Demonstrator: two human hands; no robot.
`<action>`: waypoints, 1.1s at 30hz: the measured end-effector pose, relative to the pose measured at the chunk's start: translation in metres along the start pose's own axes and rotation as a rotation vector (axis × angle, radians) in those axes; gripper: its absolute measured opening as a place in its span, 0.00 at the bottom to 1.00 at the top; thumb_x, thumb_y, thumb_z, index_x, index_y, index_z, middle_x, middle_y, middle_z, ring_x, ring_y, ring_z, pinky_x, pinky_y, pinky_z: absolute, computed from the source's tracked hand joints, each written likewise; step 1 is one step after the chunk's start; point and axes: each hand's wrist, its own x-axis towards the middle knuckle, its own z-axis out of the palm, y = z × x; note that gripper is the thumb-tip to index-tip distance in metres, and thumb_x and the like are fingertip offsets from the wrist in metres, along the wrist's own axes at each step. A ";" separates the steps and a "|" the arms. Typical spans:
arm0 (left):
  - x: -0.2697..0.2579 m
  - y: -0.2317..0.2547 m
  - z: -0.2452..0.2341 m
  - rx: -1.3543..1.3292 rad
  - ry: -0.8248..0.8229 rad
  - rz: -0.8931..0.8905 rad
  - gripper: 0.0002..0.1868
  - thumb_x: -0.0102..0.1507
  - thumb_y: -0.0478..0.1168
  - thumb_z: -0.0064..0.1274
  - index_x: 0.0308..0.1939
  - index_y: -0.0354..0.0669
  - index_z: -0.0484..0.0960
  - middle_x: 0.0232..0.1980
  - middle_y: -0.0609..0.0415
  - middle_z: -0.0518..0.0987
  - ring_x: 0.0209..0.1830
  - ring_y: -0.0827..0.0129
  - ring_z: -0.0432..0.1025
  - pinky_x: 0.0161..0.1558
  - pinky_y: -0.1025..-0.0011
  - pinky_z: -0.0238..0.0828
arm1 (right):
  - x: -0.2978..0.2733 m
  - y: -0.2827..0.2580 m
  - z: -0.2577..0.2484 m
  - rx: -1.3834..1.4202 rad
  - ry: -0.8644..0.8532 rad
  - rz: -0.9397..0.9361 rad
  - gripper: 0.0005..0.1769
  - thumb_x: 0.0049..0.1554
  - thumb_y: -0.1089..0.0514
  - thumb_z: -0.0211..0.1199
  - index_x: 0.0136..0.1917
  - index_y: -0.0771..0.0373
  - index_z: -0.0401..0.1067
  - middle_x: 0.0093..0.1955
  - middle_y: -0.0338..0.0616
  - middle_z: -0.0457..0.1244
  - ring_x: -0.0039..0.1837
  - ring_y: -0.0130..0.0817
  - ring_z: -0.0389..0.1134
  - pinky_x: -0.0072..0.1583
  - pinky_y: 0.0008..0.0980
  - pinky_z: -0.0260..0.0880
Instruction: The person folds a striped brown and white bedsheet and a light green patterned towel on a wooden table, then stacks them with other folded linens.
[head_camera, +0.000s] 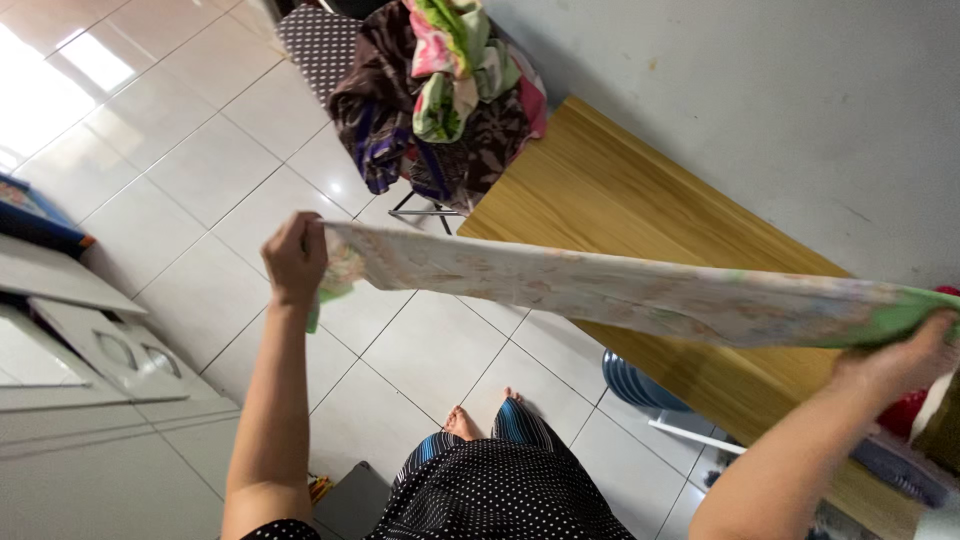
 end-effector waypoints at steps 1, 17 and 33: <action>0.018 0.012 -0.003 -0.018 -0.021 0.060 0.04 0.69 0.35 0.53 0.43 0.40 0.82 0.28 0.46 0.75 0.25 0.58 0.72 0.32 0.64 0.68 | 0.003 -0.003 -0.017 -0.065 0.045 0.030 0.33 0.68 0.43 0.54 0.73 0.71 0.59 0.69 0.61 0.64 0.73 0.55 0.68 0.73 0.56 0.70; 0.177 0.148 0.244 -0.155 -0.561 0.353 0.08 0.67 0.42 0.56 0.43 0.42 0.83 0.42 0.48 0.83 0.39 0.51 0.78 0.41 0.58 0.74 | 0.085 0.057 -0.135 -0.367 0.395 0.191 0.14 0.73 0.58 0.56 0.65 0.71 0.69 0.64 0.52 0.70 0.62 0.42 0.78 0.64 0.39 0.79; 0.176 0.188 0.577 0.092 -0.631 0.273 0.11 0.67 0.46 0.54 0.45 0.44 0.84 0.45 0.46 0.82 0.43 0.48 0.77 0.43 0.52 0.73 | 0.145 0.210 -0.200 -0.845 0.549 0.377 0.12 0.72 0.55 0.58 0.57 0.68 0.72 0.52 0.43 0.70 0.49 0.30 0.69 0.51 0.34 0.70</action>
